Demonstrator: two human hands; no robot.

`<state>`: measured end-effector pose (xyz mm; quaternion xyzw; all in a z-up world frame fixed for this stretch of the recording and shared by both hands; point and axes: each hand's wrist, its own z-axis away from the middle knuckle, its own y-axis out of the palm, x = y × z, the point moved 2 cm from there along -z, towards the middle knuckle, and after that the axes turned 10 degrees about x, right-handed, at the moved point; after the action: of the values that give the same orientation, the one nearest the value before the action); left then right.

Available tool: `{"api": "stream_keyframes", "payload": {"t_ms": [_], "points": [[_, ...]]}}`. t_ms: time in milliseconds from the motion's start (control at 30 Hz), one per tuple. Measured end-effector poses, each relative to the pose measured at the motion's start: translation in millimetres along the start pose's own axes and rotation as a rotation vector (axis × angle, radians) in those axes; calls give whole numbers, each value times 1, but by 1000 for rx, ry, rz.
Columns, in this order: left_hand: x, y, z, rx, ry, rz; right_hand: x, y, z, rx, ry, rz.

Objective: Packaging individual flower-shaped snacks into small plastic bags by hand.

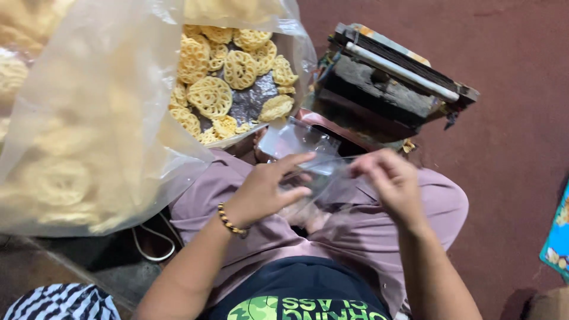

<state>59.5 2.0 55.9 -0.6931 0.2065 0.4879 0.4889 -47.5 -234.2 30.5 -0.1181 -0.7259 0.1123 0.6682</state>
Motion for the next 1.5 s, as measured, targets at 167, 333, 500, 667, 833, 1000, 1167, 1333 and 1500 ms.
{"api": "stream_keyframes", "payload": {"t_ms": [167,333,500,667,833,1000,1167,1333,1500], "points": [[48,-2,41,-211,-241,733,-39,-12,10,-355,133,-454],[59,7,47,-376,-216,918,-68,-2,13,-364,225,-537],[73,11,53,-452,-258,951,-90,18,-3,-296,284,-510],[79,-10,72,-412,-350,778,-55,54,-47,-304,-24,218],[114,-9,112,-512,-399,828,-94,131,-156,-22,-85,171],[129,-11,134,-521,-565,841,-195,234,-279,234,75,229],[167,16,140,-670,-472,932,-162,271,-333,324,543,322],[159,0,124,-588,-304,950,-148,246,-346,481,663,131],[160,0,115,-580,-331,944,-109,224,-374,487,441,-206]]}}
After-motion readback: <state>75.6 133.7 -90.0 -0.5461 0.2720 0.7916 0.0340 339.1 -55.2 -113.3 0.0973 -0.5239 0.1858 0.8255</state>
